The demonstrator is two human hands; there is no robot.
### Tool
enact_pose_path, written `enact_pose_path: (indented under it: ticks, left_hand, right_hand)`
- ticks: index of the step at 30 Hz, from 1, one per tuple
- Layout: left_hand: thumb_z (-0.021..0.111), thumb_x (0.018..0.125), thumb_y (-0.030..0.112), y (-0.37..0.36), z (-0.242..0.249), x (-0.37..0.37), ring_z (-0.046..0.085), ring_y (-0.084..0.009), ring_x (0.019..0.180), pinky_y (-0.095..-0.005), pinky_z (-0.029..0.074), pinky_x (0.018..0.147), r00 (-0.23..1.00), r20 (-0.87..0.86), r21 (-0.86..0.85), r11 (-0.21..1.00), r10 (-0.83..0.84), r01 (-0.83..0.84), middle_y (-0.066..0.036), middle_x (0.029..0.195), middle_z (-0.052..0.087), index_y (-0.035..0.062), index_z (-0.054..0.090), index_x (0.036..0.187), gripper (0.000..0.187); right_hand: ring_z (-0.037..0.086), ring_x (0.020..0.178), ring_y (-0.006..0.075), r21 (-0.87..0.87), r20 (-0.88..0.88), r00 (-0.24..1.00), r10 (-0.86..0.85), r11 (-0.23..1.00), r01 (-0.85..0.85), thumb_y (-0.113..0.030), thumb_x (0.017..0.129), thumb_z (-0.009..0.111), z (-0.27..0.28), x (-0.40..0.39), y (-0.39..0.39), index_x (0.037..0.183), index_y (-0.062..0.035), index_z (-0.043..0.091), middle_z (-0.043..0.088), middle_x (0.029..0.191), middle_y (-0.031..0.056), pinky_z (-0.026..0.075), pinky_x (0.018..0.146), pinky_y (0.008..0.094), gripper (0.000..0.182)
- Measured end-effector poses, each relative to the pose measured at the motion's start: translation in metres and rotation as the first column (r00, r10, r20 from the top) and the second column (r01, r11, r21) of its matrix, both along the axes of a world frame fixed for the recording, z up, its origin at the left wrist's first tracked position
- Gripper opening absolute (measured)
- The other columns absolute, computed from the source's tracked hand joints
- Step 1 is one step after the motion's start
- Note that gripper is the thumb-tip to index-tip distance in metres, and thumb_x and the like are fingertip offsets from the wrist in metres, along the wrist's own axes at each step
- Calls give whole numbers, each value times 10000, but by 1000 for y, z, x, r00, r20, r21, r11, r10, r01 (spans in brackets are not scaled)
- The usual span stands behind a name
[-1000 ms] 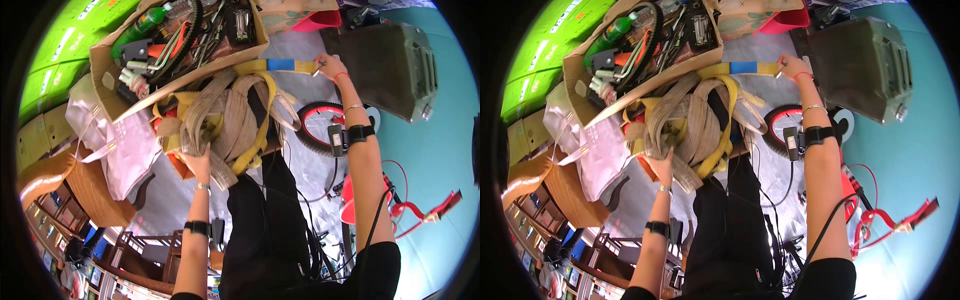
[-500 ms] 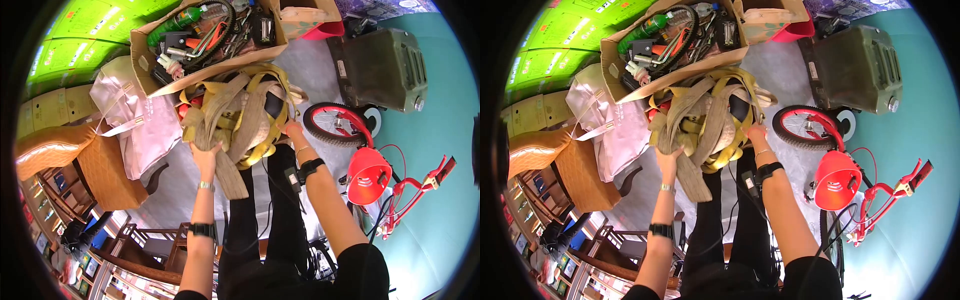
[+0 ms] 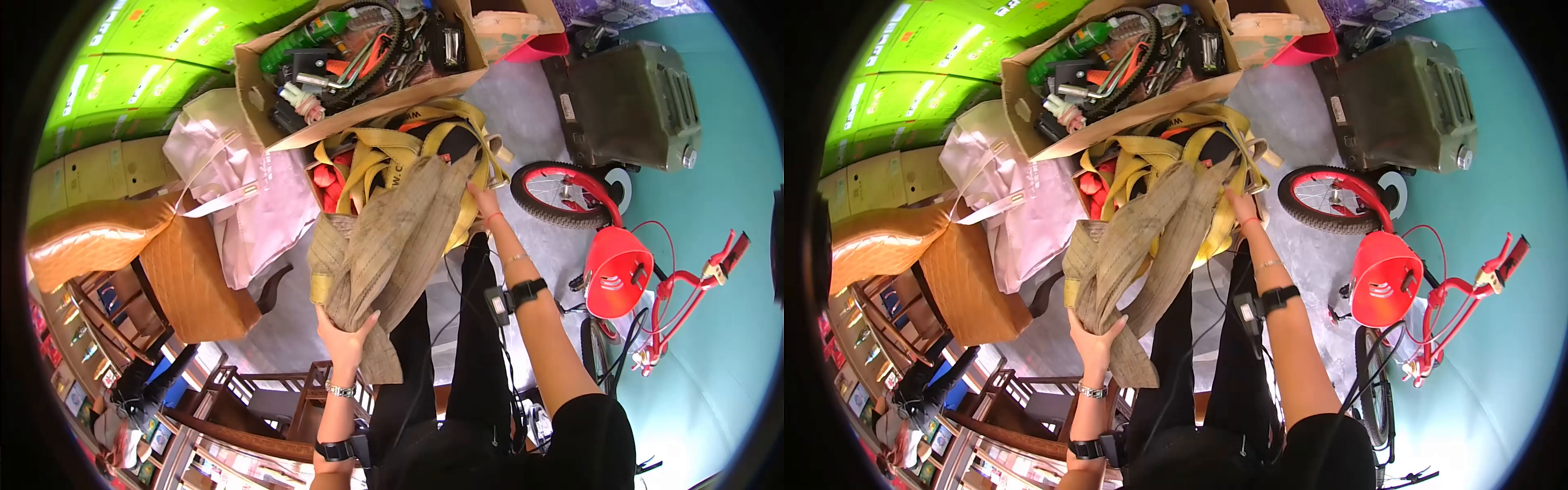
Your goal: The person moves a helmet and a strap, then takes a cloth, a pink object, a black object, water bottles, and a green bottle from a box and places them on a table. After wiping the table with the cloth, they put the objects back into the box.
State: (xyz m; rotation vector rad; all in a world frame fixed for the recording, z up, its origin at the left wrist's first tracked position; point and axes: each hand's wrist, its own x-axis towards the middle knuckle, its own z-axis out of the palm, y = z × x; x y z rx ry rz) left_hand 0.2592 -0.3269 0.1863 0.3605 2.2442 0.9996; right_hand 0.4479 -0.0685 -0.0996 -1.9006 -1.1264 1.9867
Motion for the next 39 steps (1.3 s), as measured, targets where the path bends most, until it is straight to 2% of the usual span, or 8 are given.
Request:
enact_pose_path:
  ticks: [4,6,11,19,25,29,33,39]
  left_hand:
    - [801,529,139,-15,54,-9,556,-318,952,-380,435,816,990,-74,-33,992,-121,119,-176,1025,569,0,455,1100,682]
    - [789,529,131,-20,74,-16,550,-337,939,-384,436,805,966,-155,-8,978,-209,210,-179,1009,566,3,471,1082,651]
    - [762,529,127,-32,120,-38,539,-370,912,-385,438,792,882,-320,87,916,-346,391,-185,982,559,18,495,1062,606]
    - [822,514,108,-62,168,-77,579,-232,922,-329,442,839,934,-281,220,933,-218,284,-135,1025,587,-10,416,1179,787]
    - [834,498,152,-99,170,-61,582,-246,912,-336,452,816,935,-291,139,958,-202,250,-146,1006,587,-6,423,1161,795]
    - [826,495,161,-132,160,-53,581,-242,894,-336,453,809,900,-278,-66,942,-335,330,-139,985,589,-6,443,1127,757]
    - [837,487,162,-147,166,-39,581,-239,905,-331,456,809,908,-276,-44,948,-315,316,-140,999,587,-3,449,1110,753]
    - [840,492,156,-148,178,-25,566,-264,959,-344,442,834,924,-279,-42,964,-263,262,-150,1050,571,2,447,1130,766]
  right_hand:
    - [619,795,180,-106,-80,974,211,970,-219,-241,848,535,89,-8,-33,1100,-5,538,613,949,76,522,711,322,345]
    - [613,862,181,-244,-243,968,57,963,-118,-199,863,502,133,-19,-45,1109,2,528,603,998,91,519,746,327,319]
    - [591,950,213,-304,-363,929,74,933,-193,-154,872,469,206,-21,-52,1150,11,496,567,1101,110,489,830,349,325]
    - [590,955,207,-256,-605,796,23,941,-222,-124,841,518,266,-65,-47,1089,61,514,582,1066,122,482,837,374,309]
    - [612,892,206,-331,-488,873,-10,927,-175,-124,811,513,260,-60,-83,1056,41,541,604,1005,108,499,785,359,297]
    - [620,794,185,-200,-287,923,257,926,-320,-152,752,550,165,-29,-136,967,0,607,629,869,87,487,655,300,269]
    - [621,751,180,-10,-327,882,339,932,-362,-116,756,546,207,-31,-137,963,22,603,634,872,97,485,644,291,255]
    - [631,767,212,-116,-268,915,300,933,-340,-167,770,533,257,-37,-140,981,46,573,631,870,106,505,675,319,302]
